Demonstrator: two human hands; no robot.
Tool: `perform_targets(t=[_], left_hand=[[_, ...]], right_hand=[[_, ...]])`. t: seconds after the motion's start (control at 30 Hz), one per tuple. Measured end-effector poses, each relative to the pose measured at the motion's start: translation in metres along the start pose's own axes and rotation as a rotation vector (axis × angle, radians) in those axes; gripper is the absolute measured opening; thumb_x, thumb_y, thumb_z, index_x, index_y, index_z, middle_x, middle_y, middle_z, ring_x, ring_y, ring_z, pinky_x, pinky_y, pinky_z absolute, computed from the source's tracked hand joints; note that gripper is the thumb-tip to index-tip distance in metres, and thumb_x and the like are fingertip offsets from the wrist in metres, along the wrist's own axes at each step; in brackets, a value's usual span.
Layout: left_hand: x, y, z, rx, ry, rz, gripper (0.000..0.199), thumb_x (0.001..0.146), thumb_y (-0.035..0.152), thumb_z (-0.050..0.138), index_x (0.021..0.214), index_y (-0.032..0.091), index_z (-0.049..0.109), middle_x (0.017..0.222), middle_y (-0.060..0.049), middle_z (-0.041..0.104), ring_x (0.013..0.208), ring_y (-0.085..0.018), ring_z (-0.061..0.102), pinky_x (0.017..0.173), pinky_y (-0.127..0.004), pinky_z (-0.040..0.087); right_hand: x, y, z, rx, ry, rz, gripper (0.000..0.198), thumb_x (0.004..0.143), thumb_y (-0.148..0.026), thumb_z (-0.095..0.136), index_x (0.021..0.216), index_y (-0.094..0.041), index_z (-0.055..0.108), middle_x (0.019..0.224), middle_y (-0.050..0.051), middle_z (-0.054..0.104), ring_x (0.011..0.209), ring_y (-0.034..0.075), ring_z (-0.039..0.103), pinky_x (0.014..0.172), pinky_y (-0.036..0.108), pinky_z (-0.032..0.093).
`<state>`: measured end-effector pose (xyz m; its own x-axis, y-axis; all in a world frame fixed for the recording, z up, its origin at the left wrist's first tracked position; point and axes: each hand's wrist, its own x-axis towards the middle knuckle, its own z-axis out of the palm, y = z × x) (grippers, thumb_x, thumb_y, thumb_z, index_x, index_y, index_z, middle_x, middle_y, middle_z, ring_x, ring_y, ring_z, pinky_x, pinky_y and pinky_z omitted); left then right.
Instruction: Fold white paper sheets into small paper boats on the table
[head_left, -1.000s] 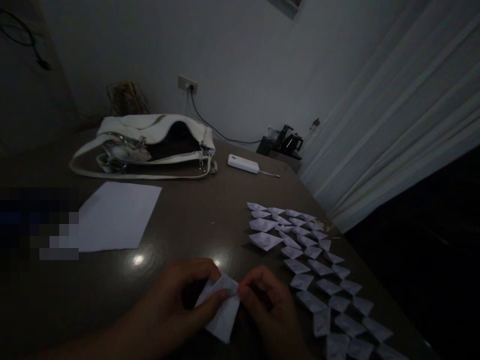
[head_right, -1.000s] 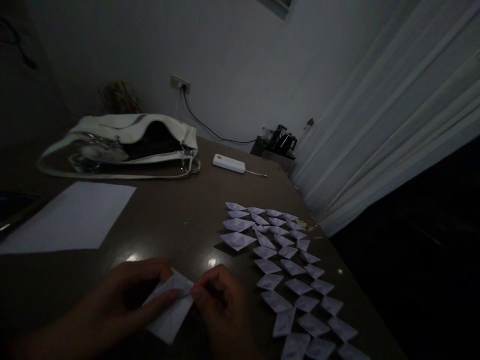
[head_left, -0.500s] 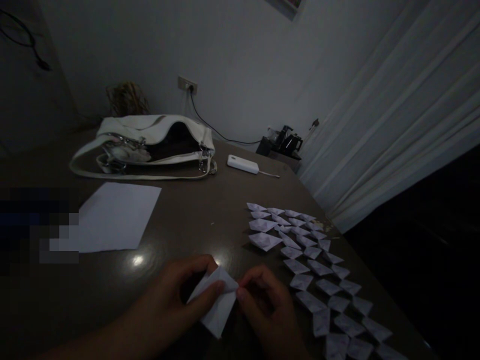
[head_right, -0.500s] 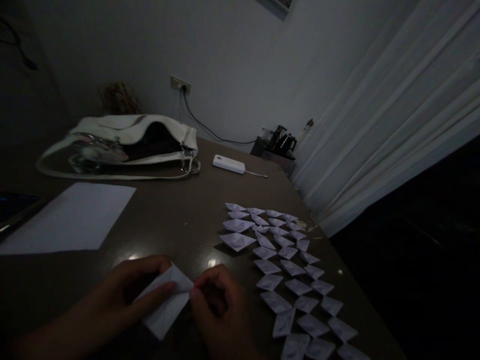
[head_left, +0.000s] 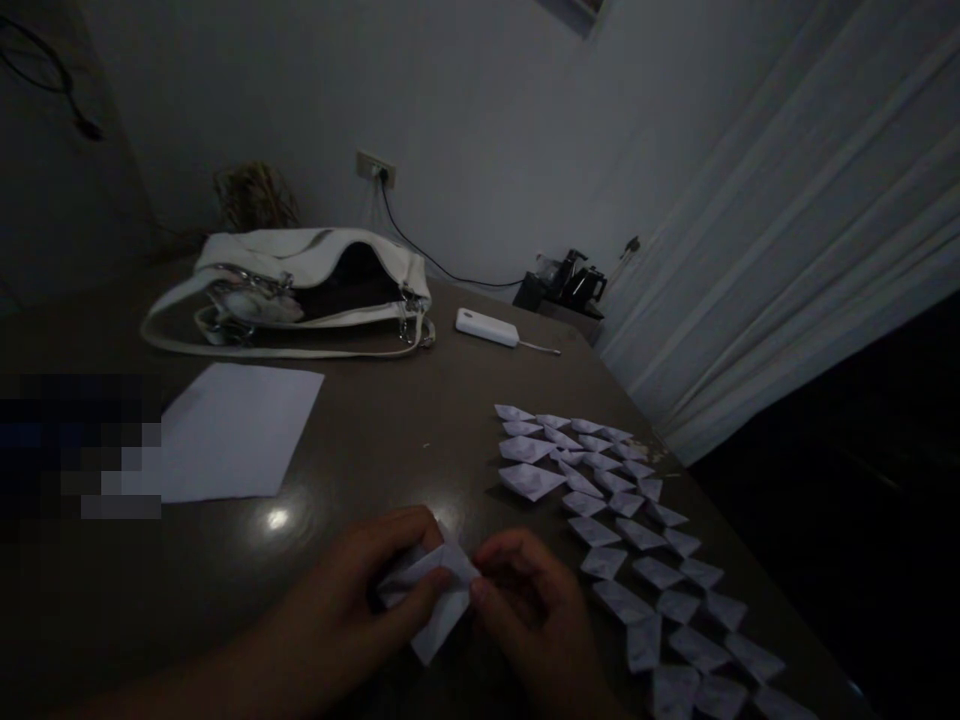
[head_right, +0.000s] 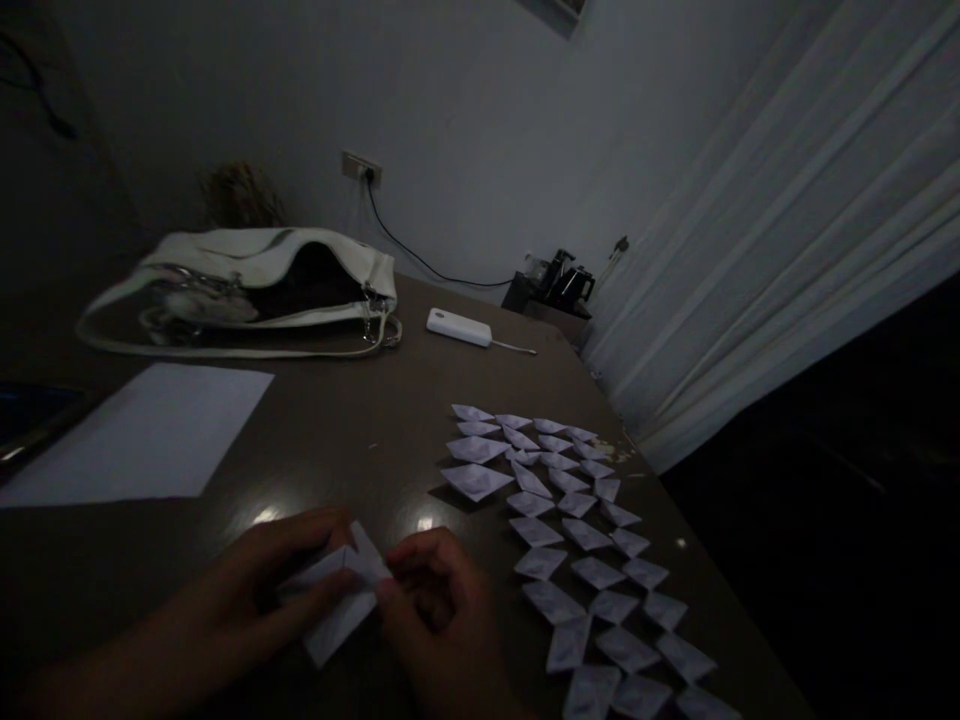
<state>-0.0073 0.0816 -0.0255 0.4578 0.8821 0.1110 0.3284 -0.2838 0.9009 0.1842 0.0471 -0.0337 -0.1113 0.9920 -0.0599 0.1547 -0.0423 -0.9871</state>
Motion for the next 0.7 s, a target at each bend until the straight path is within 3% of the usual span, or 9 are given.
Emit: perform_targets(t=[0.27, 0.7], left_hand=[[0.0022, 0.0034, -0.0012, -0.038, -0.080, -0.049, 0.022, 0.084, 0.040, 0.058, 0.091, 0.023, 0.069, 0.086, -0.001, 0.071, 0.081, -0.018, 0.063, 0.070, -0.024, 0.047], [0.0040, 0.0048, -0.0020, -0.165, -0.110, -0.117, 0.023, 0.083, 0.038, 0.062, 0.080, 0.017, 0.072, 0.076, -0.002, 0.070, 0.072, -0.016, 0.064, 0.061, -0.022, 0.044]], right_hand=[[0.0007, -0.0091, 0.0038, -0.087, 0.032, -0.040, 0.015, 0.079, -0.032, 0.067, 0.074, -0.018, 0.063, 0.067, 0.002, 0.065, 0.064, 0.016, 0.063, 0.058, 0.024, 0.050], [-0.0008, -0.0086, 0.0025, -0.184, 0.072, -0.131, 0.011, 0.079, -0.028, 0.065, 0.074, -0.018, 0.067, 0.069, 0.004, 0.068, 0.063, 0.016, 0.063, 0.057, 0.026, 0.048]])
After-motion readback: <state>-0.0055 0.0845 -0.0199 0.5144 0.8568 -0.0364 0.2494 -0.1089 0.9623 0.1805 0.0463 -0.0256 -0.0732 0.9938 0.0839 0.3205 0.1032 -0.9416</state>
